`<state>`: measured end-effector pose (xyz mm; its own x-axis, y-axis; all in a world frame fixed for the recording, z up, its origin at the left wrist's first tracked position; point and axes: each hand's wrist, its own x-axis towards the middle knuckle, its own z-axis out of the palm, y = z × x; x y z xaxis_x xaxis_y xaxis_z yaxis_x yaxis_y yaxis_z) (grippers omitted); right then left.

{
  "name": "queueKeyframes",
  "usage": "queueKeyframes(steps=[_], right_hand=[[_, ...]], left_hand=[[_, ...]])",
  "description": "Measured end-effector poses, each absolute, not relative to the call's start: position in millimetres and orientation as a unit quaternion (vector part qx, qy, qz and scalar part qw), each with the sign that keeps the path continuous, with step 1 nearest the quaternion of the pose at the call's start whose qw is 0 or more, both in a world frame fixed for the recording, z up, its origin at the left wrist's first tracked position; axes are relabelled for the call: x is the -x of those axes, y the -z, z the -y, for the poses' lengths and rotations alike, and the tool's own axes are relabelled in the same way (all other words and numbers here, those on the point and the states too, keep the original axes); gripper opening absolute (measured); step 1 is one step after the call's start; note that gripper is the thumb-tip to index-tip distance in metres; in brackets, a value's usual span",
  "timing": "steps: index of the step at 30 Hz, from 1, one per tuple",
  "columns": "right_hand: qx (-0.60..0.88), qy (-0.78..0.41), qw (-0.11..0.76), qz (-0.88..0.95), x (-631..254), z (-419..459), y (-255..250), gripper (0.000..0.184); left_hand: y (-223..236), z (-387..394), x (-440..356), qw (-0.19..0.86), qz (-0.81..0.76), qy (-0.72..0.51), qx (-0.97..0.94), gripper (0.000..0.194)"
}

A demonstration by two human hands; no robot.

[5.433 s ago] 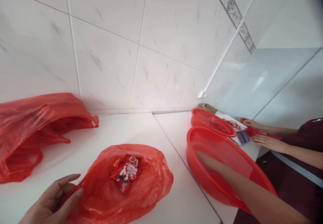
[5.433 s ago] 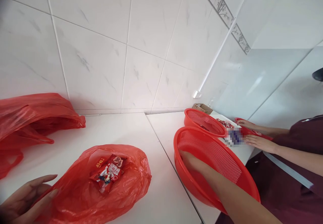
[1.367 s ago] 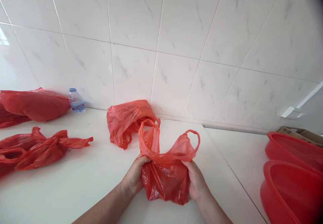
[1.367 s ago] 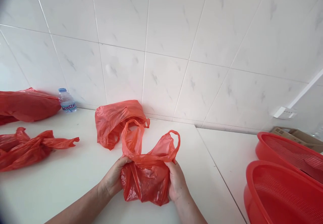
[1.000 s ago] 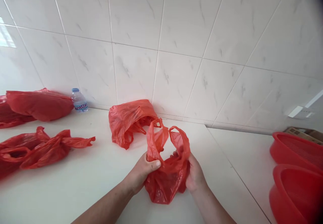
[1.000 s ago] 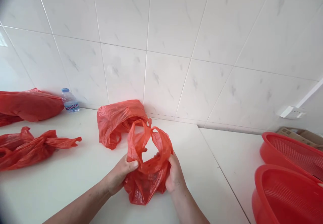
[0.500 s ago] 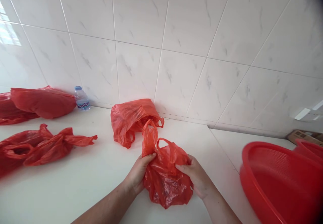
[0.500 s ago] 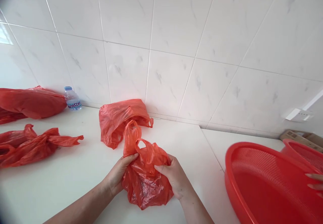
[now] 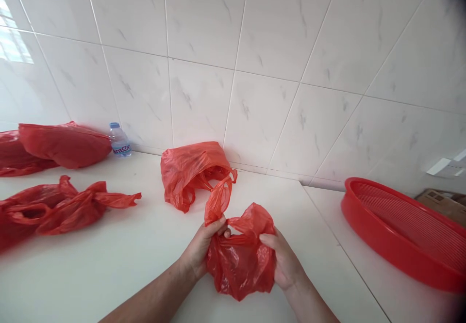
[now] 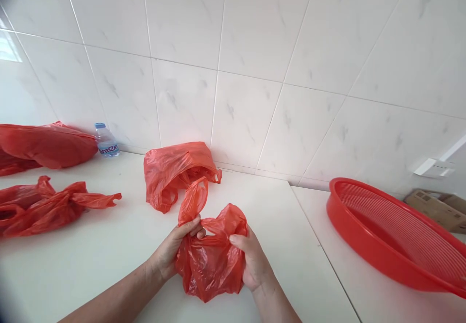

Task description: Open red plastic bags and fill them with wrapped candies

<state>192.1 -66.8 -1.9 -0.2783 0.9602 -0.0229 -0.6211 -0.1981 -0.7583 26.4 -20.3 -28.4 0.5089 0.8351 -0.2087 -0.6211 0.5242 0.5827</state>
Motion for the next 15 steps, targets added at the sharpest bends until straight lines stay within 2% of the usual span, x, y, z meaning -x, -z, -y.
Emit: queueKeyframes(steps=[3,8,10,12,13,15], right_hand=[[0.291,-0.722,0.535,0.328,-192.0,64.6,3.4,0.019],[0.283,-0.746,0.572,0.192,-194.5,59.0,10.6,0.028],[0.265,-0.749,0.568,0.214,-194.2,60.0,11.2,0.031],[0.256,-0.726,0.577,0.274,-192.8,62.5,10.6,0.023],[0.260,-0.712,0.581,0.298,-191.7,63.8,10.0,0.025],[0.285,-0.703,0.571,0.312,-188.8,66.2,8.3,0.050]], left_hand=[[28.0,18.1,-28.2,0.832,-0.209,-0.472,-0.204,0.032],[28.1,18.2,-31.1,0.823,-0.206,-0.485,-0.211,0.031],[30.0,19.9,-32.5,0.819,-0.220,-0.476,-0.233,0.032],[31.7,22.2,-34.0,0.815,-0.224,-0.464,-0.266,0.031],[32.1,23.5,-34.8,0.812,-0.222,-0.459,-0.284,0.031],[31.2,26.3,-36.1,0.806,-0.215,-0.453,-0.313,0.029]])
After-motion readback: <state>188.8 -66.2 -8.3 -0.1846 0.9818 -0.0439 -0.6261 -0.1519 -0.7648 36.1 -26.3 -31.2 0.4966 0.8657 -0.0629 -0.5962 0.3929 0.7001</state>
